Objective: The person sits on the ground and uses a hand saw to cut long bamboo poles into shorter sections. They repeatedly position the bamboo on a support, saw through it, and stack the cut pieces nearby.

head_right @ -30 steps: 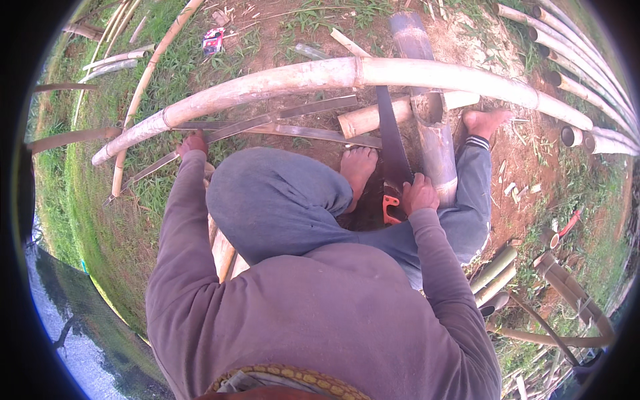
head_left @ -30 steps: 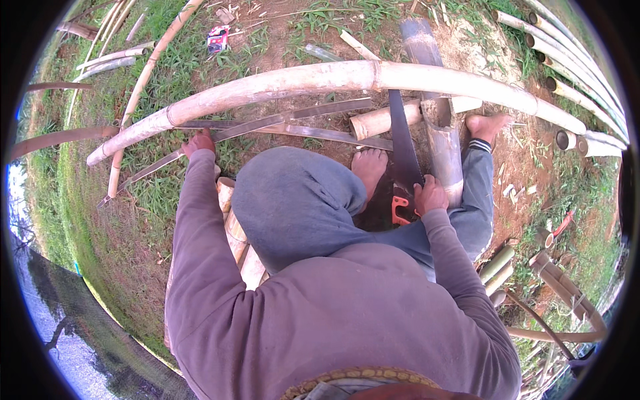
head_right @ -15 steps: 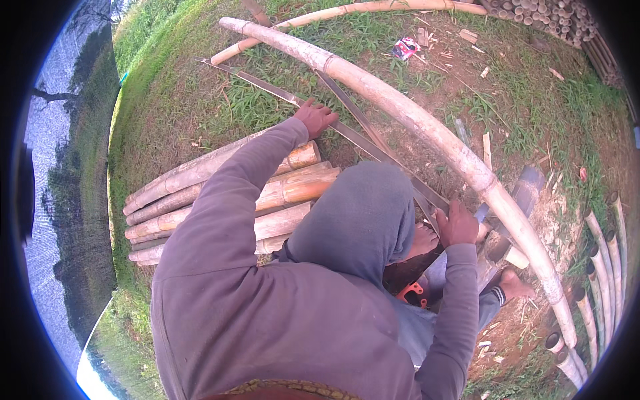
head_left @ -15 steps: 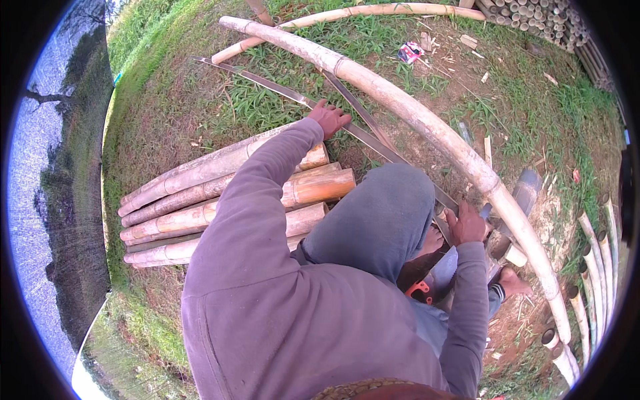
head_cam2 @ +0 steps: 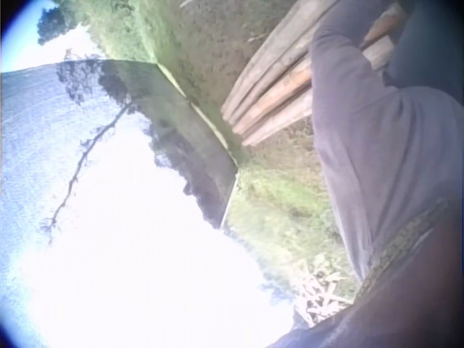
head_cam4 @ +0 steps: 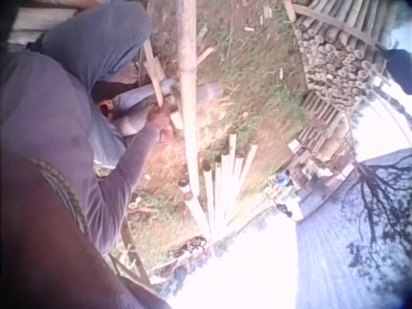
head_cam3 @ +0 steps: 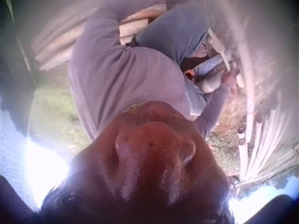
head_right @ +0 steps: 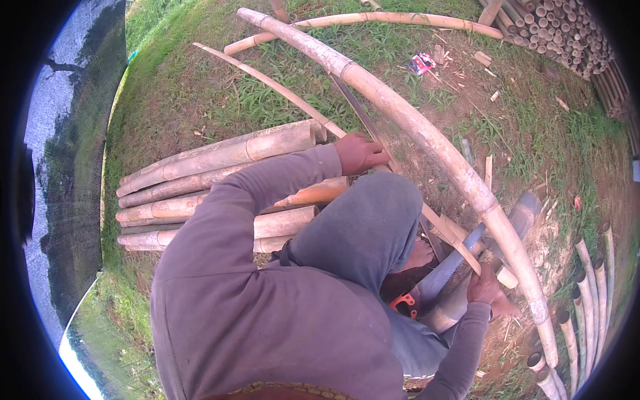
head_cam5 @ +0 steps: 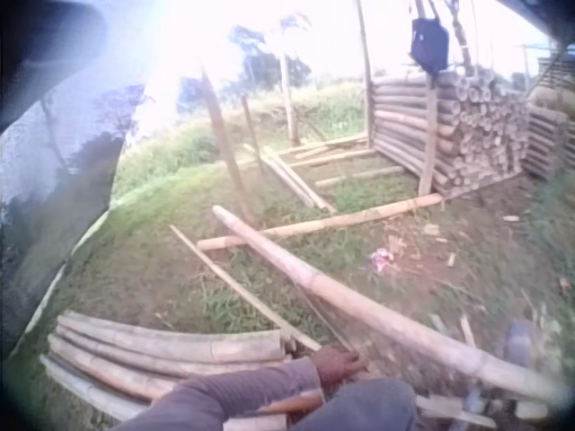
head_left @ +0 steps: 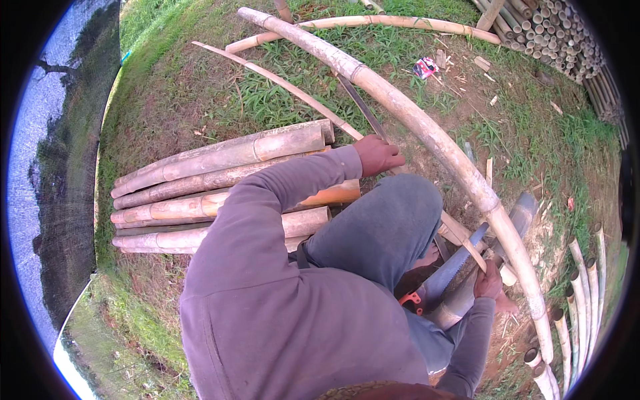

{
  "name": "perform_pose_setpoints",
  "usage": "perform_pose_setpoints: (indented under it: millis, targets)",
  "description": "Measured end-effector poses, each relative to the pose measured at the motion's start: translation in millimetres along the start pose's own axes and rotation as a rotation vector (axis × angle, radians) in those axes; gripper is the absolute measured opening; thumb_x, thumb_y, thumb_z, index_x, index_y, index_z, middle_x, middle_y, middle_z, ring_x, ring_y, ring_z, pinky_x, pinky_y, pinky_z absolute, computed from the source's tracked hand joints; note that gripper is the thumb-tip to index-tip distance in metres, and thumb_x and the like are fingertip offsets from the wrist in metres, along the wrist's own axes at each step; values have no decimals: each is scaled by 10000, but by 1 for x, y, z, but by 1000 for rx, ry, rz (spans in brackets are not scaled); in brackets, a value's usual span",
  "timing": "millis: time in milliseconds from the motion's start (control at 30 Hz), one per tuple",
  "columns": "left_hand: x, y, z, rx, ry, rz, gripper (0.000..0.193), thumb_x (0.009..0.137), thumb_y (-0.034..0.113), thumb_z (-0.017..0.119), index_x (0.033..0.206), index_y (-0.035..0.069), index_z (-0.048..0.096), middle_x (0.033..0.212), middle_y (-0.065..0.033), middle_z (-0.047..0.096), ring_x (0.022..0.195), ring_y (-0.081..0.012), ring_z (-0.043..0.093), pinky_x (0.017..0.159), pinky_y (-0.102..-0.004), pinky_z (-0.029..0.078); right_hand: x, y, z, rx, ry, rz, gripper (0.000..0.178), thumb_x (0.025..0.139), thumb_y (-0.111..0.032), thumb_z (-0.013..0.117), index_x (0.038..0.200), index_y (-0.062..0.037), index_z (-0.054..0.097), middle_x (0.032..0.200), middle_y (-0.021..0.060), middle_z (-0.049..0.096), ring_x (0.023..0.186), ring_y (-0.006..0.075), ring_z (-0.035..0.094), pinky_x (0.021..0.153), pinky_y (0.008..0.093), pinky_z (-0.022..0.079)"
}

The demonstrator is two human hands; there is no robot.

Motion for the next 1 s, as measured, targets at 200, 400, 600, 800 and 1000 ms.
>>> perform_pose_setpoints:
  millis: [200,400,600,800,1000]
  targets:
    - [38,-2,-22,131,199,69,239,845,211,704,1079,247,670,923,1,637,905,-237,686,850,-415,501,-3,-28,-38,41,191,-112,429,976,-300,762,1320,-57,681,1114,209,753,1035,442,714,900,542,558]
    - [60,-5,-10,63,221,100,226,850,176,706,1064,248,690,960,-4,638,953,-238,681,879,-419,490,-6,-11,-37,99,217,-34,472,928,-296,817,1316,-61,688,1127,196,735,1012,440,690,898,550,539]
    - [60,-7,6,4,223,74,252,830,147,722,1062,245,714,969,-5,633,970,-235,680,903,-415,481,-9,-15,-37,62,145,54,457,927,-290,814,1304,-61,695,1091,190,734,1022,431,688,910,538,539]
    - [61,-2,5,-11,257,74,237,823,140,712,1037,241,735,956,-7,628,957,-228,676,894,-405,472,-12,-9,-34,75,197,8,449,921,-299,818,1278,-54,699,1070,207,726,997,442,681,892,546,529]
    - [67,0,7,-10,259,66,260,825,131,700,1056,245,734,960,-8,630,957,-230,678,889,-405,470,-13,-3,-31,73,212,15,447,922,-300,818,1285,-65,701,1032,196,719,963,437,674,873,542,525]
Point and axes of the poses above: each hand's wrist, its own x-axis towards the middle knuckle, its own z-axis out of the palm, y = z × x, the point moved 4 cm from there along x, towards the middle knuckle
